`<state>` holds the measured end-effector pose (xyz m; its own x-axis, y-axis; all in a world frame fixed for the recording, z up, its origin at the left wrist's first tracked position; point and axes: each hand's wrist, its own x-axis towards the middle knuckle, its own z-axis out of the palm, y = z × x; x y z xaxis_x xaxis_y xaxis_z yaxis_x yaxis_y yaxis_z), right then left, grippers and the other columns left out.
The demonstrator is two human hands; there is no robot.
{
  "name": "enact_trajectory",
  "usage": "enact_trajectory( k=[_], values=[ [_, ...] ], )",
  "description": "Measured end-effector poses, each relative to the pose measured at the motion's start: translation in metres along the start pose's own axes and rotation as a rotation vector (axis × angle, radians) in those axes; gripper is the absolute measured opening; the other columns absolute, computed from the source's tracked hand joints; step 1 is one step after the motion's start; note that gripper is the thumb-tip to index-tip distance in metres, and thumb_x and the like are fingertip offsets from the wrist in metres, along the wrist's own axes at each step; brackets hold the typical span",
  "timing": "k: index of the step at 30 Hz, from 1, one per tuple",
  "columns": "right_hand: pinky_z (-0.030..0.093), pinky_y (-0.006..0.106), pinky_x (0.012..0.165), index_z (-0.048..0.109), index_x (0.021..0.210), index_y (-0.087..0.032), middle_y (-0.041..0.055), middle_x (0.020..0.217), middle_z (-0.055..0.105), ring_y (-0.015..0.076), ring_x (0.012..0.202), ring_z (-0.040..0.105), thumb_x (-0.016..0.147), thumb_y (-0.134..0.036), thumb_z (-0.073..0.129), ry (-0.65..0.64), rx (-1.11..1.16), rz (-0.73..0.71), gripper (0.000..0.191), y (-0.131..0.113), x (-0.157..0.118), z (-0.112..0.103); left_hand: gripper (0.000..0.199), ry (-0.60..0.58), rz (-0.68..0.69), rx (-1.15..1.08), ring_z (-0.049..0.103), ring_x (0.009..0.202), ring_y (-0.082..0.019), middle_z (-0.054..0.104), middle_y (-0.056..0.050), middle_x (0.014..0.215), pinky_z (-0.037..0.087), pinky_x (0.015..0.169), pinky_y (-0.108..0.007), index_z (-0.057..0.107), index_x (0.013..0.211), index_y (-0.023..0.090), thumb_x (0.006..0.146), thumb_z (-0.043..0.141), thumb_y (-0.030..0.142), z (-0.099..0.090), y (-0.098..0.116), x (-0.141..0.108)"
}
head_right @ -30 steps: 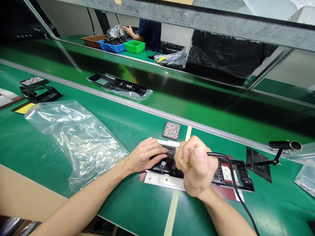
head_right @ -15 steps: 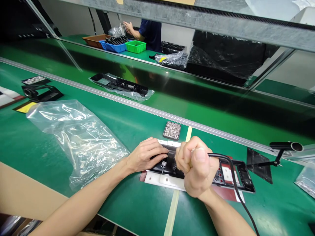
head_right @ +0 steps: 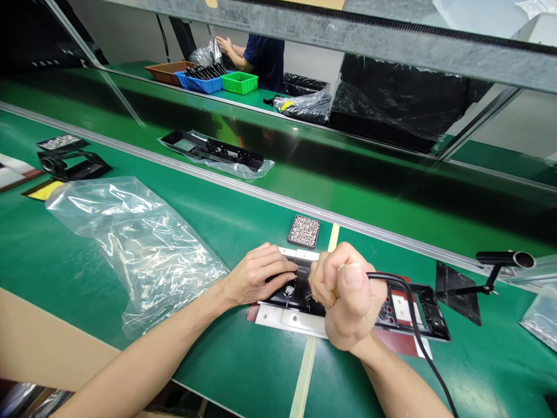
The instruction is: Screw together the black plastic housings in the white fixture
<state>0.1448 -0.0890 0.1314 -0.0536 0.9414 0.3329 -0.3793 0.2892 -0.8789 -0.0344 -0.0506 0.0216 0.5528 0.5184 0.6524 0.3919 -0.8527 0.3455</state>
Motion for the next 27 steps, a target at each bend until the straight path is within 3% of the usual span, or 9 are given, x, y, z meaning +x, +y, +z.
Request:
enact_trajectory(
  k=[9,27],
  values=[
    [0.02,0.018,0.037,0.041,0.058,-0.02,-0.0063,0.042,0.025,0.0069,0.038,0.018,0.092,-0.05,0.057,0.061,0.0,-0.012,0.047,0.0025,-0.0011,0.0032,0.013,0.004,-0.002,0.008,0.061,0.08,-0.017,0.07,-0.004,0.091,0.041,0.069,-0.035,0.067,0.108,0.016,0.105,0.059,0.026,0.0001,-0.0007,0.0004],
    [0.024,0.02,0.037,0.044,0.058,-0.02,-0.0056,0.042,0.03,0.0084,0.038,0.022,0.091,-0.049,0.061,-0.023,-0.001,0.015,0.047,-0.0016,0.0007,-0.0034,0.016,0.012,0.003,0.035,0.061,0.078,-0.017,0.069,-0.004,0.087,0.041,0.067,-0.034,0.067,0.106,0.016,0.105,0.057,0.028,0.0003,0.0002,0.0024]
  ],
)
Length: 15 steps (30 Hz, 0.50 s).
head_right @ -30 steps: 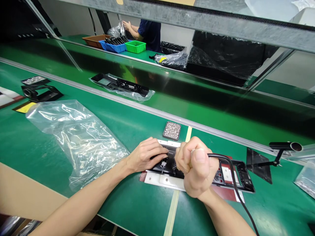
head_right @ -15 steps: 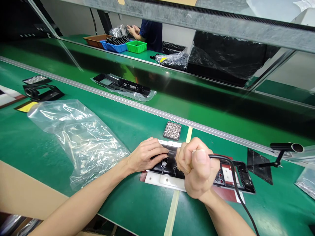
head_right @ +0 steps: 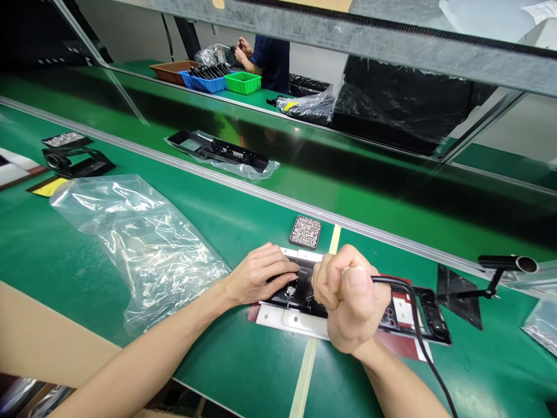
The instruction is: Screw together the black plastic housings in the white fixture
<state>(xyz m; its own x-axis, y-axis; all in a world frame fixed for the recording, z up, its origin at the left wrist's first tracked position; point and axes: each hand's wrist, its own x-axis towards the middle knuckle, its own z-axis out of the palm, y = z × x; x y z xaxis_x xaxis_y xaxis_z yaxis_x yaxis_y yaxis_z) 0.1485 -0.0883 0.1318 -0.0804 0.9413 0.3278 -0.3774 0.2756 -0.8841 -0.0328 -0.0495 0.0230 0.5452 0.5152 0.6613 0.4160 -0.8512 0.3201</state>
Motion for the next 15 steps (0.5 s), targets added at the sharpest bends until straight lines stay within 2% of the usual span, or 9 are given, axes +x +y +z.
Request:
enact_trajectory(
  k=[6,15],
  values=[
    [0.026,0.021,0.038,0.044,0.06,-0.02,-0.0052,0.043,0.031,0.0088,0.039,0.024,0.092,-0.047,0.06,-0.028,0.005,0.009,0.045,-0.0006,-0.0001,-0.0035,0.014,-0.003,0.0,-0.016,0.06,0.078,-0.017,0.07,-0.004,0.088,0.039,0.068,-0.035,0.067,0.106,0.016,0.105,0.058,0.027,0.0008,-0.0008,0.0002],
    [0.022,0.02,0.038,0.043,0.059,-0.02,-0.006,0.042,0.027,0.0075,0.038,0.02,0.091,-0.048,0.059,0.038,0.011,-0.018,0.046,0.0033,-0.0014,0.0018,0.014,-0.01,-0.007,-0.026,0.06,0.079,-0.017,0.07,-0.004,0.089,0.039,0.068,-0.035,0.067,0.108,0.016,0.105,0.058,0.026,-0.0002,-0.001,-0.0015]
  ],
)
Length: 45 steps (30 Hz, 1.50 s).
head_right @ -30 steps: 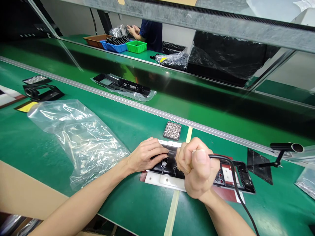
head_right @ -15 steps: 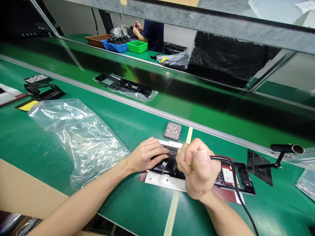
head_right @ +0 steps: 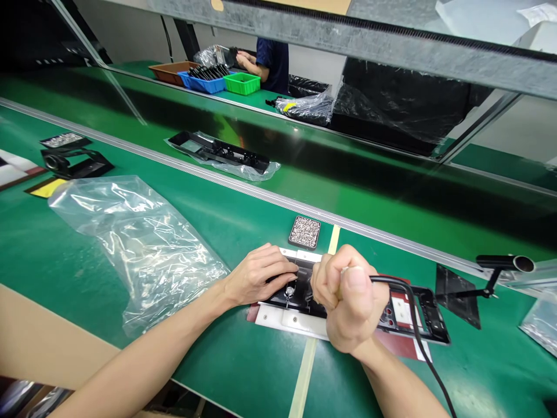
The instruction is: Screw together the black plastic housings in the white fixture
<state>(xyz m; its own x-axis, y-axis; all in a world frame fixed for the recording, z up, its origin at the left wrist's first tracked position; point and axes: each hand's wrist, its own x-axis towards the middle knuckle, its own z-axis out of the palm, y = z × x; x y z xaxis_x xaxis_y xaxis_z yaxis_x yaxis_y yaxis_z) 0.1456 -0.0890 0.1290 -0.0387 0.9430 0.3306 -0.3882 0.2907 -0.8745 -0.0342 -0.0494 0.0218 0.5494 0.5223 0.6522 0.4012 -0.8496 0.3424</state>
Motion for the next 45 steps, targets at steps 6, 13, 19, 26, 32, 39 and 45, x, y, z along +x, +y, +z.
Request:
enact_trajectory(
  k=[6,13,19,26,32,39,45],
  values=[
    [0.022,0.019,0.038,0.041,0.059,-0.02,-0.006,0.042,0.027,0.0075,0.038,0.021,0.092,-0.049,0.058,-0.012,-0.008,0.003,0.047,0.0,0.0,-0.001,0.013,0.001,0.004,0.001,0.059,0.079,-0.017,0.069,-0.004,0.089,0.038,0.068,-0.035,0.067,0.107,0.016,0.105,0.059,0.026,0.002,0.0,0.0],
    [0.024,0.018,0.038,0.042,0.061,-0.02,-0.0061,0.043,0.028,0.0073,0.039,0.022,0.093,-0.051,0.058,-0.039,-0.01,-0.004,0.048,0.001,0.0,-0.003,0.013,-0.002,-0.007,-0.005,0.059,0.079,-0.017,0.069,-0.004,0.089,0.038,0.069,-0.034,0.067,0.108,0.016,0.105,0.058,0.026,0.003,-0.001,-0.001],
    [0.021,0.019,0.038,0.044,0.061,-0.02,-0.0066,0.042,0.026,0.0068,0.039,0.019,0.092,-0.048,0.058,0.02,0.031,-0.017,0.045,0.005,-0.001,-0.003,0.013,-0.01,-0.007,0.001,0.06,0.081,-0.017,0.07,-0.003,0.091,0.038,0.069,-0.035,0.067,0.109,0.016,0.104,0.06,0.026,0.005,-0.002,-0.001],
    [0.022,0.019,0.038,0.048,0.061,-0.019,-0.0062,0.042,0.027,0.0073,0.039,0.021,0.092,-0.042,0.06,0.035,0.06,0.002,0.04,0.004,-0.001,-0.006,0.015,0.001,0.004,0.006,0.061,0.081,-0.018,0.07,-0.004,0.09,0.038,0.068,-0.035,0.067,0.109,0.016,0.105,0.059,0.028,0.006,-0.003,0.001],
    [0.021,0.02,0.038,0.048,0.06,-0.02,-0.0062,0.042,0.027,0.0074,0.039,0.021,0.091,-0.042,0.061,0.035,0.066,0.003,0.04,0.004,-0.002,-0.006,0.014,0.011,0.001,0.005,0.06,0.08,-0.017,0.07,-0.004,0.09,0.038,0.068,-0.035,0.067,0.108,0.016,0.105,0.059,0.027,0.006,-0.002,0.001],
    [0.023,0.02,0.039,0.048,0.061,-0.02,-0.006,0.043,0.028,0.0078,0.04,0.022,0.092,-0.042,0.06,0.017,0.052,0.02,0.04,0.002,-0.001,-0.009,0.014,-0.01,-0.002,0.009,0.061,0.083,-0.018,0.07,-0.004,0.092,0.039,0.07,-0.035,0.067,0.11,0.016,0.104,0.06,0.027,0.009,-0.004,-0.001],
    [0.025,0.019,0.037,0.045,0.06,-0.02,-0.0062,0.042,0.026,0.0078,0.038,0.022,0.092,-0.045,0.056,0.008,0.031,0.025,0.042,-0.003,0.003,-0.014,0.017,-0.007,0.004,0.029,0.06,0.08,-0.018,0.069,-0.004,0.089,0.039,0.069,-0.035,0.068,0.108,0.015,0.105,0.058,0.029,0.011,-0.001,0.006]
  ],
)
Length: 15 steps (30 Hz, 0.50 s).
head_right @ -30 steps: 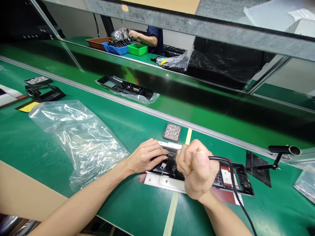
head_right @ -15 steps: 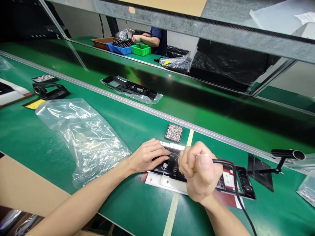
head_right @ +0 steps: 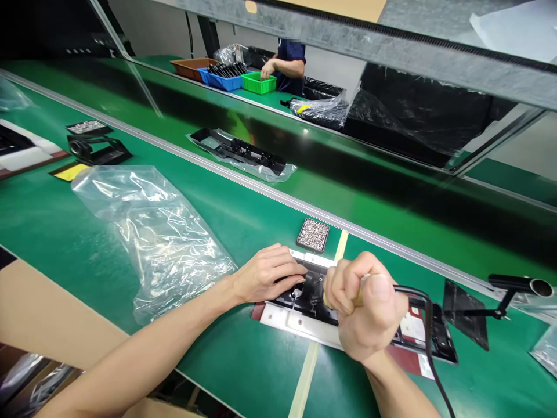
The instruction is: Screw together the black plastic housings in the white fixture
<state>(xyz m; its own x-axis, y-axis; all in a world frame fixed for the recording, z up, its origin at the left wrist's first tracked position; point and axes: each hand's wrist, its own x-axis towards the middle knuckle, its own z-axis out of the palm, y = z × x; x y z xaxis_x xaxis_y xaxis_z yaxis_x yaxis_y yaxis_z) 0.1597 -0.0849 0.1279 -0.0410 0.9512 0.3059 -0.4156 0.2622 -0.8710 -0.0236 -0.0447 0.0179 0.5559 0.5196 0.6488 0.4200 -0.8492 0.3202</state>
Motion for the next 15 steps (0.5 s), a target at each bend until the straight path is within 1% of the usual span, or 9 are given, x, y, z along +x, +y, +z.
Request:
enact_trajectory(
  k=[9,15],
  values=[
    [0.031,0.022,0.037,0.048,0.059,-0.019,-0.0056,0.041,0.031,0.008,0.035,0.025,0.092,-0.045,0.057,-0.06,-0.034,0.01,0.043,-0.011,0.006,-0.01,0.019,0.046,0.03,0.021,0.061,0.078,-0.018,0.068,-0.005,0.085,0.041,0.067,-0.035,0.069,0.103,0.013,0.105,0.057,0.028,0.003,0.007,0.012],
    [0.029,0.022,0.037,0.048,0.058,-0.019,-0.0048,0.04,0.03,0.0086,0.035,0.026,0.09,-0.046,0.06,-0.051,-0.036,0.036,0.043,-0.017,0.007,-0.011,0.019,0.053,0.035,0.031,0.061,0.078,-0.018,0.068,-0.005,0.084,0.043,0.067,-0.035,0.069,0.103,0.013,0.106,0.056,0.027,0.003,0.009,0.016]
  ],
)
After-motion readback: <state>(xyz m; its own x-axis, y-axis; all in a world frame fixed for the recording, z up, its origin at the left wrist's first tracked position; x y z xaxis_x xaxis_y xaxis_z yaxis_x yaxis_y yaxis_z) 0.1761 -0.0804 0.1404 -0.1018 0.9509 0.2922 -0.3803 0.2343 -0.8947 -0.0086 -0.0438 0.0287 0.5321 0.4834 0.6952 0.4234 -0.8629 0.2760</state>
